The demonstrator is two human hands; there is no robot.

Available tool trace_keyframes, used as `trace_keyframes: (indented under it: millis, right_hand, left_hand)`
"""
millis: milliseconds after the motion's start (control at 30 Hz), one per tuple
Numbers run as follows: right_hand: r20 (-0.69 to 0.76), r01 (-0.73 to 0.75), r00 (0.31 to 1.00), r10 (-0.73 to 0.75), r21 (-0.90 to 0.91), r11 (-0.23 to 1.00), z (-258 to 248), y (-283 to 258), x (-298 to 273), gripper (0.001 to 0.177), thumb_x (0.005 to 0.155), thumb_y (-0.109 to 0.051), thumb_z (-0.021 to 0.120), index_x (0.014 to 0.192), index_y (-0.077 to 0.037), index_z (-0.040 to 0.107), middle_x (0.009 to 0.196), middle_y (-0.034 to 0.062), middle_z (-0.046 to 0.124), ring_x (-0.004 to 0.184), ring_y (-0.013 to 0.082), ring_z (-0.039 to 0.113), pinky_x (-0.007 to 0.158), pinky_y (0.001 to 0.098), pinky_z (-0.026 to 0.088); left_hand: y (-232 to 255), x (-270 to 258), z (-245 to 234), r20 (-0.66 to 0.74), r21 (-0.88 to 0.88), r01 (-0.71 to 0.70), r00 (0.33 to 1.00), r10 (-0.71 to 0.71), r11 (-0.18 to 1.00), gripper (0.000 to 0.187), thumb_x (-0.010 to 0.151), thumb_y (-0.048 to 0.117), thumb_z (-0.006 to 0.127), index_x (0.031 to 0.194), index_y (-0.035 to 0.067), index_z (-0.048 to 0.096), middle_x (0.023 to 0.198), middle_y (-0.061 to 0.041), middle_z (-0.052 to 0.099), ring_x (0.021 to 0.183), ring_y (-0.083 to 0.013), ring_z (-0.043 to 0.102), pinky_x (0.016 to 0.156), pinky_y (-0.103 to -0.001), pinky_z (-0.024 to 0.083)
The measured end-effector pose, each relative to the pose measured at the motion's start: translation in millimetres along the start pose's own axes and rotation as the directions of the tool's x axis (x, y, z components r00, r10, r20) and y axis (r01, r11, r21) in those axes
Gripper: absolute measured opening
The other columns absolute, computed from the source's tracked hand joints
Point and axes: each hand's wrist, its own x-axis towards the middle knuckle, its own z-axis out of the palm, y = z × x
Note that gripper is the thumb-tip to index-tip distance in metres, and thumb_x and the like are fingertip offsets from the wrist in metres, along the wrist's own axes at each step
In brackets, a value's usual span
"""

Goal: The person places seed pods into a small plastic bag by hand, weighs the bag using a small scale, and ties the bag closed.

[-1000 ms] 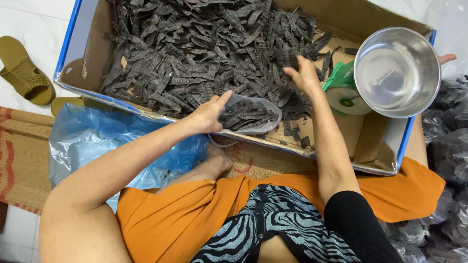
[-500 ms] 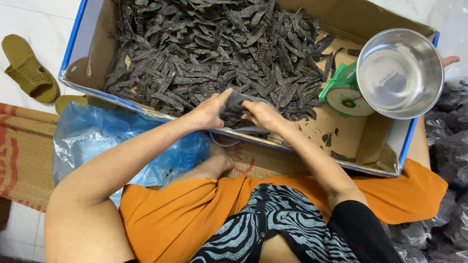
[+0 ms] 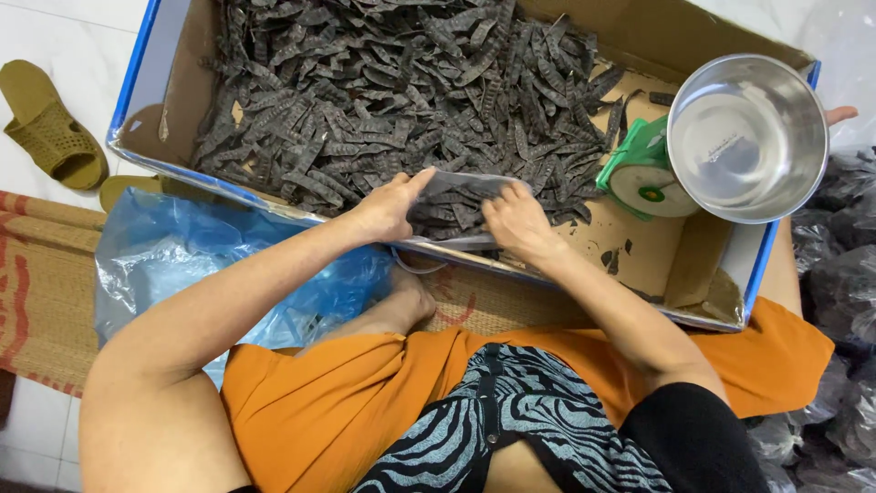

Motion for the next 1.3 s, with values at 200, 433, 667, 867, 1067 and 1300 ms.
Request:
trace_keyframes:
  millis: [200,433,667,867,1067,1300]
  right_hand:
    - [0.113,0.053,0.992,-0.061,0.079,0.995,-56.1,0.8,-36.8,0.034,0.092,-0.039,0.069,0.078,-0.008,0.070,0.073,0.0100,0.068,0.084,0.0276,0.066,0.111,0.0484,0.041]
    - [0.035,0.002,0.999,-0.002,0.002,1.000,-54.9,2.4,-31.6,0.030,0.074,-0.034,0.070,0.088,-0.008,0.074,0.085,0.0090,0.068,0.091,0.0271,0.064,0.086,0.0526,0.043]
    - [-0.090,0.024,0.996,-0.003,0.231,0.973,-60.8,-3.2,-26.0,0.010,0.085,-0.012,0.063,0.090,-0.007,0.070,0.095,0.0098,0.063,0.097,0.0267,0.062,0.084,0.0423,0.045]
    - [-0.303,0.160,0.953,0.015,0.544,0.824,-75.5,-19.5,-9.1,0.020,0.082,-0.007,0.065,0.102,-0.004,0.071,0.104,0.0116,0.063,0.103,0.0306,0.062,0.092,0.0418,0.051]
    - [-0.273,0.128,0.913,0.304,0.898,0.421,-91.6,18.4,-16.0,0.022,0.091,0.005,0.072,0.112,-0.002,0.073,0.111,0.0060,0.067,0.099,0.0155,0.068,0.083,0.0288,0.058]
    - [0.109,-0.084,0.883,0.456,0.994,-0.075,-66.2,48.6,-62.6,0.023,0.089,0.000,0.076,0.112,-0.003,0.073,0.107,0.0040,0.067,0.086,0.0084,0.064,0.073,0.0233,0.056]
  left_hand:
    - [9.9,-8.0,-26.3,-0.003,0.109,-0.011,1.000,0.011,0.994,0.103,0.068,-0.003,0.073,0.159,0.020,0.032,0.134,-0.025,0.053,0.116,-0.0453,0.061,0.098,-0.046,0.052]
    - [13.1,-10.3,-29.3,0.023,0.176,-0.046,0.999,0.043,0.983,0.096,0.069,0.010,0.084,0.152,0.017,0.037,0.130,-0.029,0.050,0.113,-0.0489,0.058,0.096,-0.048,0.050]
    - [16.2,-9.9,-28.4,0.035,0.131,-0.005,0.999,0.001,0.991,0.103,0.066,-0.002,0.076,0.157,0.013,0.031,0.131,-0.024,0.051,0.114,-0.0463,0.059,0.096,-0.047,0.050]
    - [15.9,-10.4,-27.2,-0.014,0.120,-0.041,0.999,0.043,0.992,0.106,0.062,-0.004,0.077,0.156,0.010,0.031,0.129,-0.024,0.052,0.116,-0.0455,0.059,0.095,-0.047,0.050]
    - [10.8,-8.4,-26.7,-0.033,0.083,-0.036,0.999,0.038,0.996,0.107,0.060,-0.002,0.079,0.155,0.006,0.032,0.128,-0.025,0.054,0.115,-0.0453,0.059,0.095,-0.046,0.050]
    - [10.9,-10.0,-29.1,0.013,0.058,-0.045,0.999,0.044,0.997,0.092,0.065,-0.002,0.076,0.151,0.008,0.046,0.125,-0.021,0.056,0.113,-0.0412,0.062,0.096,-0.044,0.051]
